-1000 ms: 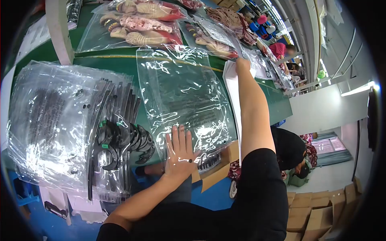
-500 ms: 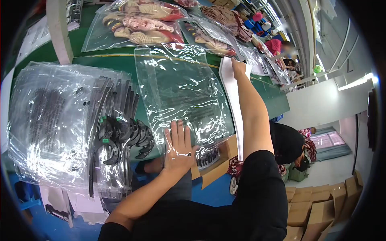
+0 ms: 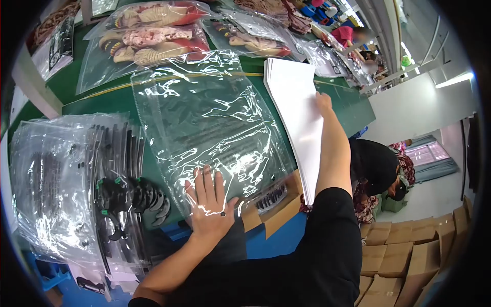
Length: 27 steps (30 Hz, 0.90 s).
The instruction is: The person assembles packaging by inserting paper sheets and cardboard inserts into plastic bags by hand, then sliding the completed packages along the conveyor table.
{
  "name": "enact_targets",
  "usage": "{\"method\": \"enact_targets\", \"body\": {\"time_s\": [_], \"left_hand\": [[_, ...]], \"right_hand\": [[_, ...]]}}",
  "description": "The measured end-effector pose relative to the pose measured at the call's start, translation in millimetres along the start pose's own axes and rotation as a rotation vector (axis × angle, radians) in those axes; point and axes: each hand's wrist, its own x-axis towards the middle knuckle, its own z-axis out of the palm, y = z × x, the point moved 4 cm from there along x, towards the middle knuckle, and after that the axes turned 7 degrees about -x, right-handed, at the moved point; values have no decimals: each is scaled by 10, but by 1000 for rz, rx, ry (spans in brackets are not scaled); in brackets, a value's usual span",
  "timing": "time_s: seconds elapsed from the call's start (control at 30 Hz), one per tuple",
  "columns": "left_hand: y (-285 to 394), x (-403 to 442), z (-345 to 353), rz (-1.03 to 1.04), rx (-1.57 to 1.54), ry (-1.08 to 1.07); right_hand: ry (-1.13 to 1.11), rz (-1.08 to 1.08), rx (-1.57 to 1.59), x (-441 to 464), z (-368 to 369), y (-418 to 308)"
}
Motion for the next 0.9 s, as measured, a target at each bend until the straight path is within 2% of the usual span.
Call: {"method": "enact_targets", "body": {"time_s": [0.1, 0.23, 0.4, 0.67, 0.9], "left_hand": [[1, 8, -9, 4, 18, 6], [40, 22, -20, -8, 5, -21], [60, 26, -17, -11, 63, -29], [86, 36, -22, -8, 105, -8], [72, 13, -12, 8, 110, 21]], "right_hand": [[25, 130, -79, -125, -115, 169], [-115, 85, -16, -108, -55, 189], [-102, 117, 80, -324, -192, -47], [-93, 77, -1, -503, -213, -177], [-78, -80, -196, -672, -83, -218]]}}
